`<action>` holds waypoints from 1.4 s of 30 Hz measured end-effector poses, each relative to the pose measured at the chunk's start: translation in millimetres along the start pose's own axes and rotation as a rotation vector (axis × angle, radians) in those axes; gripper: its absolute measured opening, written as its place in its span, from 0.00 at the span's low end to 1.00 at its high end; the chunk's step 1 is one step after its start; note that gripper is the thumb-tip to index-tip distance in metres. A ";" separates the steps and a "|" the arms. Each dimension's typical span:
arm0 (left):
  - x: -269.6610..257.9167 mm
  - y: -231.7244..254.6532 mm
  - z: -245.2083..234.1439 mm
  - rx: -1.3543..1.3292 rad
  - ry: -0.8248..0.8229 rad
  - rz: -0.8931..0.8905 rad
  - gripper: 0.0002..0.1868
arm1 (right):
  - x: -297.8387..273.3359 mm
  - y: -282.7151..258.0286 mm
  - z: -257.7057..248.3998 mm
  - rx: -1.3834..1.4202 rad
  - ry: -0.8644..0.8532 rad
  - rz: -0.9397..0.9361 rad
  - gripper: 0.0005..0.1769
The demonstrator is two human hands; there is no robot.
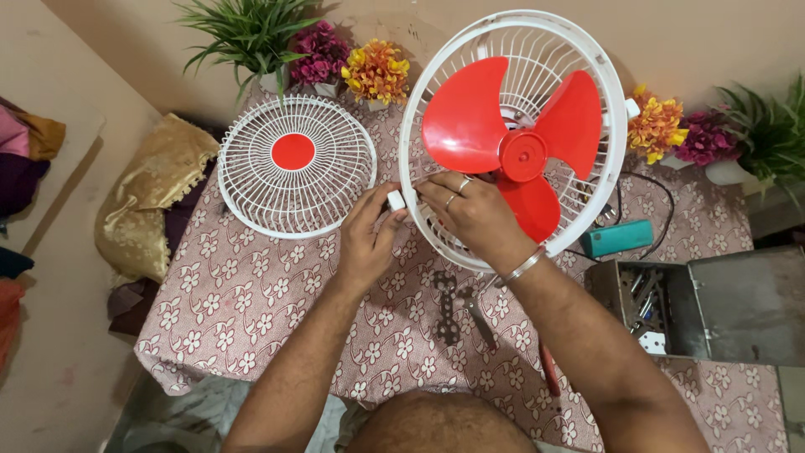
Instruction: The person uses pliers and a screwdriver to adjust and secure the fan cage to the fan body. They repeatedly grip the cage with pliers, rotate the fan, and use a screwdriver to tighten fasteners on the side of the fan.
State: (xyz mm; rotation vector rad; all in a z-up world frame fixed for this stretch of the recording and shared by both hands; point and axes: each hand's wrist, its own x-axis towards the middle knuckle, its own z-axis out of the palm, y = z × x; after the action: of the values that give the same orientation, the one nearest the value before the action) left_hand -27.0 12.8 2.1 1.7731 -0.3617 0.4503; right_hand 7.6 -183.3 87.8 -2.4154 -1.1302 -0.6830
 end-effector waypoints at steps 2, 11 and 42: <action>0.6 1.0 -0.5 0.024 0.013 0.007 0.22 | 0.4 -1.2 -3.4 -0.035 -0.024 -0.029 0.17; -1.2 4.6 2.0 -0.062 0.027 -0.041 0.20 | 1.3 -17.7 -17.0 0.011 0.068 -0.025 0.16; 5.2 21.3 14.8 0.003 -0.052 -0.159 0.29 | -284.9 -80.6 -37.9 -0.373 -0.234 1.080 0.24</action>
State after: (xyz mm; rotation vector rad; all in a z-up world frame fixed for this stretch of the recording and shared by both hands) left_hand -30.7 -6.7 19.6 1.8032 -0.2542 0.2922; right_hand -224.6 -325.7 -34.4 -2.9293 0.3700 -0.2397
